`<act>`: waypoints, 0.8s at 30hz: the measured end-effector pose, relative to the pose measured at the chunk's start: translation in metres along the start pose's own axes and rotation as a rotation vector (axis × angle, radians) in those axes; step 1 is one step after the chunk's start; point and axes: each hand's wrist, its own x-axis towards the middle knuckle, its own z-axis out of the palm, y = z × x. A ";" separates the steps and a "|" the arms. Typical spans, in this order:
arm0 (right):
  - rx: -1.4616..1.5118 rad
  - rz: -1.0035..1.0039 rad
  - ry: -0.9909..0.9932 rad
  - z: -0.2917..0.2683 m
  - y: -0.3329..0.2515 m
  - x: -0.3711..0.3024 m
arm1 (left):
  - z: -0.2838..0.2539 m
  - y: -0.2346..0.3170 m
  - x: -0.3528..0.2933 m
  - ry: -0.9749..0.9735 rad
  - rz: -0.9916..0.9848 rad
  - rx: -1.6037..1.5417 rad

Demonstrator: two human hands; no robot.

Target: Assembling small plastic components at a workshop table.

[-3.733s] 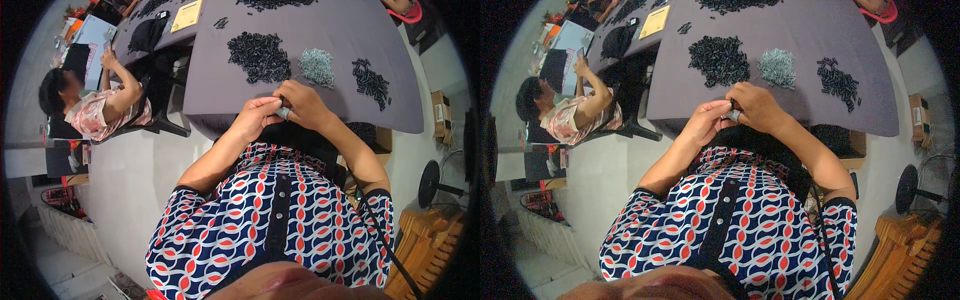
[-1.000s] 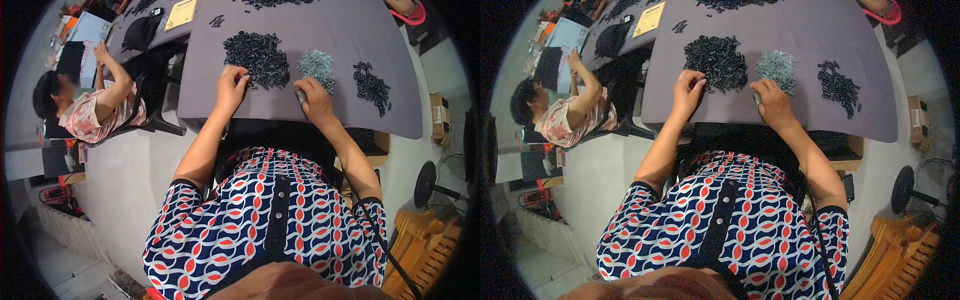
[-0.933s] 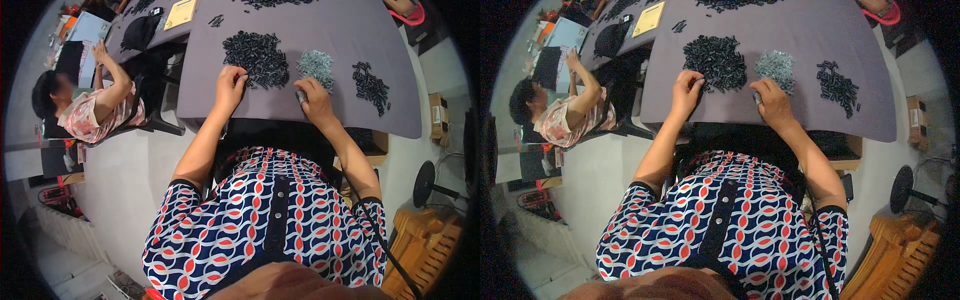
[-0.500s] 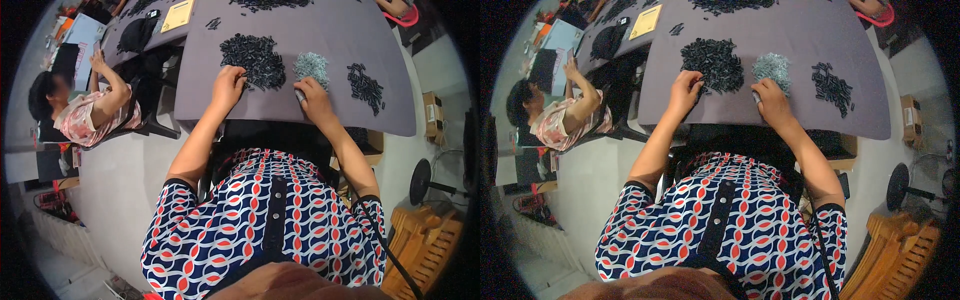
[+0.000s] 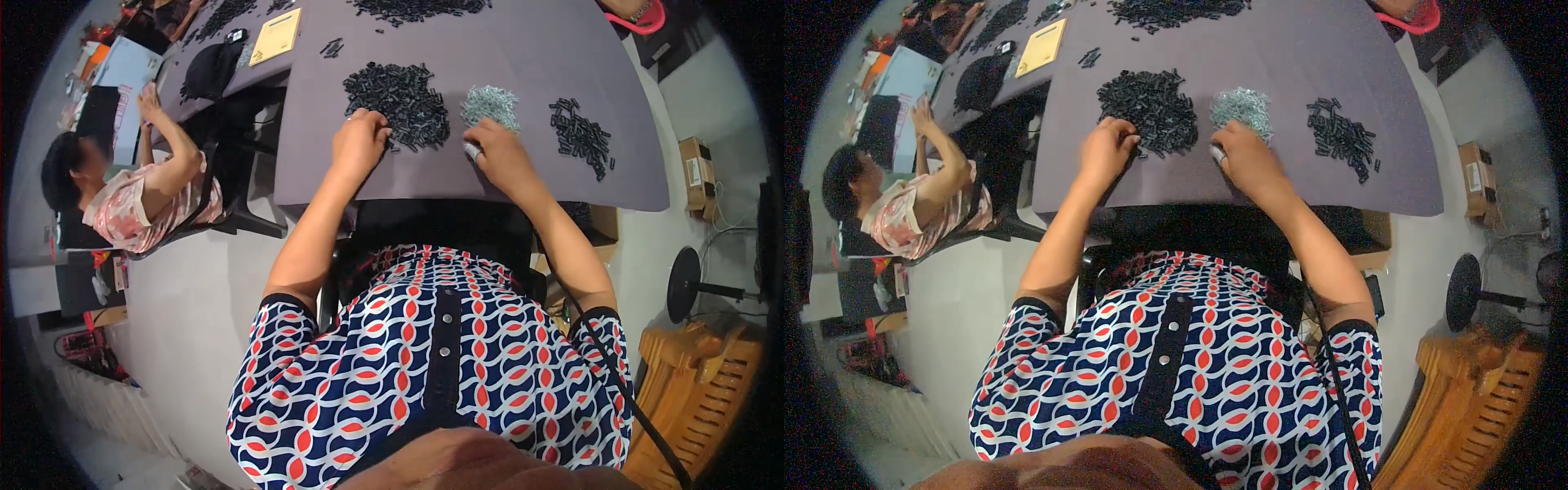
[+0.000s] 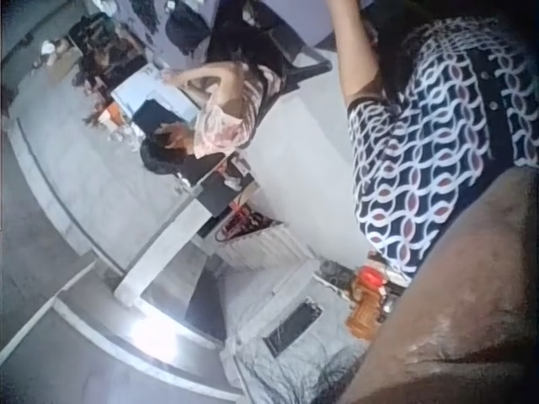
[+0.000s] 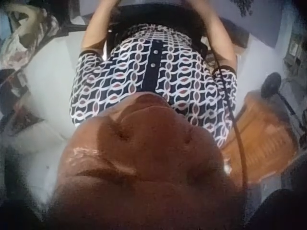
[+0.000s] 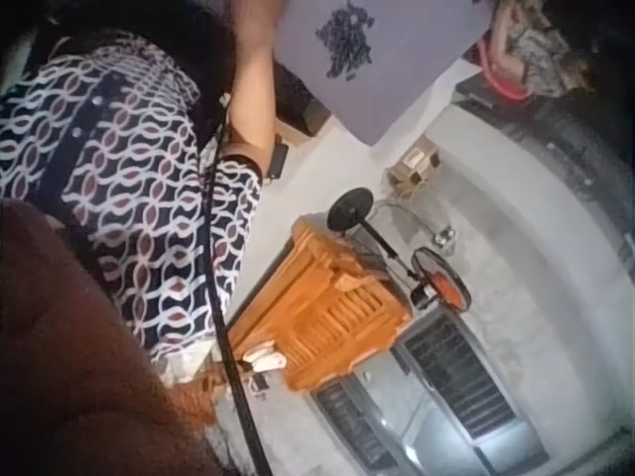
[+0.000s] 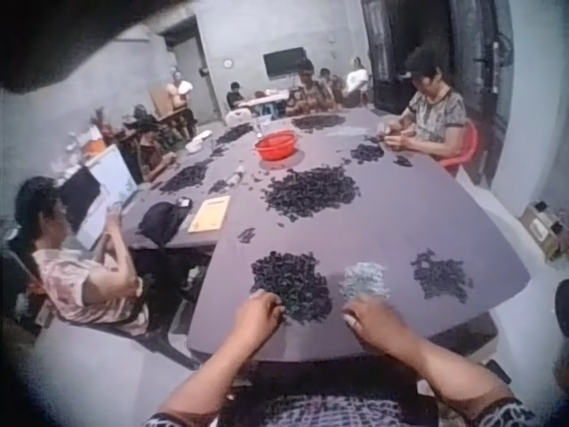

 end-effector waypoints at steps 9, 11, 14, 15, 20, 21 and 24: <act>-0.058 -0.086 -0.011 -0.002 -0.012 0.001 | 0.001 -0.002 -0.010 0.048 -0.010 -0.216; 0.125 -0.003 0.021 -0.004 -0.011 -0.002 | 0.001 -0.002 -0.010 0.097 0.018 -0.196; 0.219 -0.002 0.033 -0.003 -0.008 -0.004 | -0.001 0.003 -0.008 0.062 0.045 -0.171; 0.221 -0.002 0.029 -0.001 -0.009 -0.004 | -0.003 0.006 -0.008 0.072 0.065 -0.155; 0.213 -0.176 0.072 0.009 -0.028 0.023 | -0.002 0.010 -0.003 0.050 0.120 -0.079; 0.212 -0.203 0.002 0.003 -0.043 0.030 | -0.001 0.008 -0.003 0.036 0.115 -0.071; 0.182 -0.202 -0.047 0.008 -0.046 0.041 | -0.001 0.009 -0.002 0.017 0.102 -0.080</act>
